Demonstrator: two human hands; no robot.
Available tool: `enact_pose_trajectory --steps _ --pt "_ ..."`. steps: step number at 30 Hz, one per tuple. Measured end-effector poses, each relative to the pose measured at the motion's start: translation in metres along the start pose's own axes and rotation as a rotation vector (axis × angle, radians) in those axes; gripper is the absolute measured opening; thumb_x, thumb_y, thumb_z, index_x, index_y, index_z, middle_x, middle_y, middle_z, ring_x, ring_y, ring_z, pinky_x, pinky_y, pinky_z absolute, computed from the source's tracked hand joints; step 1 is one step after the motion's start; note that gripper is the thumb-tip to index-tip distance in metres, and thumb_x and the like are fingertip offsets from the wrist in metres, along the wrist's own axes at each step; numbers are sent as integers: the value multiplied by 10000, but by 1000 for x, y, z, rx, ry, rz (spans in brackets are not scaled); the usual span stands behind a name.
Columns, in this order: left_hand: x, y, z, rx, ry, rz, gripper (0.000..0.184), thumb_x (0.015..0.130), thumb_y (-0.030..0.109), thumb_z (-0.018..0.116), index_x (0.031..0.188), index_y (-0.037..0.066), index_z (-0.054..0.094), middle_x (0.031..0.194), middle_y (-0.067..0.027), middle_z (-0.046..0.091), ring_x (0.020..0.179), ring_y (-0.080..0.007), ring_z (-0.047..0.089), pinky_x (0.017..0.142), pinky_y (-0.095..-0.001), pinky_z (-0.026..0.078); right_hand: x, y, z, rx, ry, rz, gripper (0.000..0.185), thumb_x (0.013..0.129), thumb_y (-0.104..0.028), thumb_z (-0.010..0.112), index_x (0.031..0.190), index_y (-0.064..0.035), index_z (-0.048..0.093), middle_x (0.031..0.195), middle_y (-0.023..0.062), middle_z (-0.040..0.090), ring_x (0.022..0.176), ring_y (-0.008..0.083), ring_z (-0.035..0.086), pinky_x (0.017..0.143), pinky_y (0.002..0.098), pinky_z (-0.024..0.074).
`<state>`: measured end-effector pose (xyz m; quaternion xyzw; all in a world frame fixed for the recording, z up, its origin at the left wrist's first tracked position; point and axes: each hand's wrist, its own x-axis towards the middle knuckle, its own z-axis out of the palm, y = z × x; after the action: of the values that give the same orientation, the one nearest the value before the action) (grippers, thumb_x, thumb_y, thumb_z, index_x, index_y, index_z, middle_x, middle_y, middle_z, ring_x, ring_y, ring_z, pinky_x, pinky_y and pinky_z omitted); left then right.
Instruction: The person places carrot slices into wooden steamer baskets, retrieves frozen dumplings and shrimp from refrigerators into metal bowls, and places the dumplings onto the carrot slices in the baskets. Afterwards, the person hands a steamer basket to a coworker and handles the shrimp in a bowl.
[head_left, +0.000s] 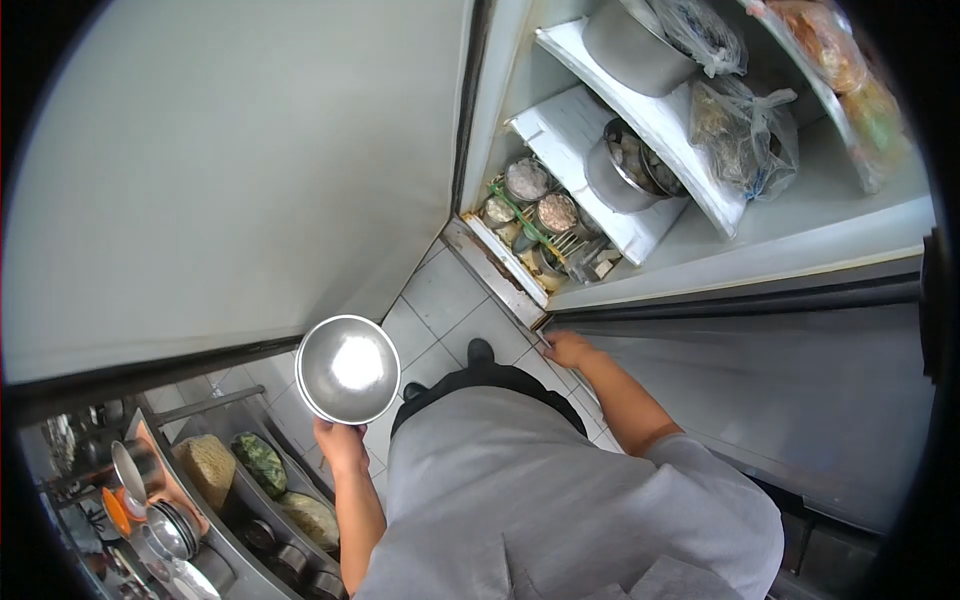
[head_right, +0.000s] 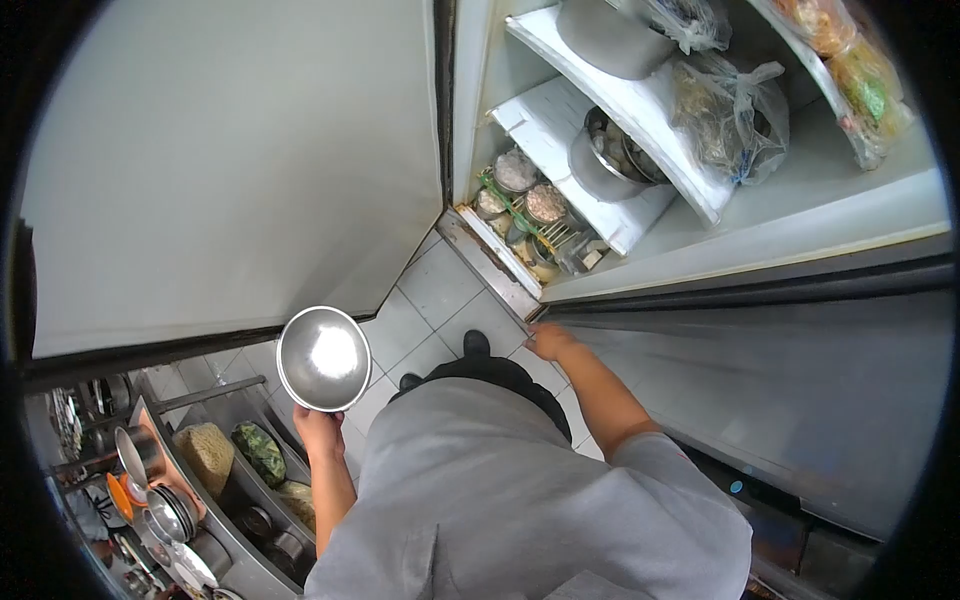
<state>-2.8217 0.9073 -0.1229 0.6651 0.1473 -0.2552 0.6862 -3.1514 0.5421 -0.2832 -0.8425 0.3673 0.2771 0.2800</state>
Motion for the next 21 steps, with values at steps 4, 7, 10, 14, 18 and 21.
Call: enact_pose_trajectory --steps 4,7,10,14,18,21 --pt "20 -7 -18 31 -90 2 237 990 -4 551 1215 40 610 919 -63 714 647 -99 629 508 -228 467 -22 10 9 7 125 28 574 966 -464 658 1393 -81 647 1403 196 655 1293 385 613 1107 454 481" --pt "32 -4 -33 16 -157 -11 286 989 -15 542 1251 65 621 972 -64 739 682 -111 675 544 -228 520 -63 10 40 39 90 210 546 957 -463 665 1373 -110 671 1335 198 694 1249 391 644 1072 452 507" --pt "29 22 -35 53 -245 -31 294 982 -18 543 1256 54 623 964 -70 733 692 -106 661 522 -226 493 -107 20 92 -78 -62 306 518 946 -482 677 1341 -147 701 1294 186 717 1227 384 657 1041 451 519" --pt "49 22 -51 -28 -322 -28 271 986 -6 550 1245 35 619 949 -68 714 649 -108 608 504 -231 453 -161 24 129 -103 -267 414 539 931 -500 697 1330 -138 710 1318 184 707 1232 393 652 1063 442 510" --pt "64 30 -57 -100 -361 -63 261 1002 4 552 1260 15 590 946 -80 708 652 -120 618 510 -244 472 -198 2 122 -44 -172 477 558 964 -508 667 1353 -108 687 1341 191 691 1256 392 637 1085 453 494" --pt "74 31 -60 -125 -361 -64 268 1003 5 562 1270 13 576 948 -88 706 667 -125 630 520 -252 485 -202 -18 107 -85 -118 450 558 966 -501 664 1361 -107 682 1362 186 681 1272 396 626 1085 455 492"
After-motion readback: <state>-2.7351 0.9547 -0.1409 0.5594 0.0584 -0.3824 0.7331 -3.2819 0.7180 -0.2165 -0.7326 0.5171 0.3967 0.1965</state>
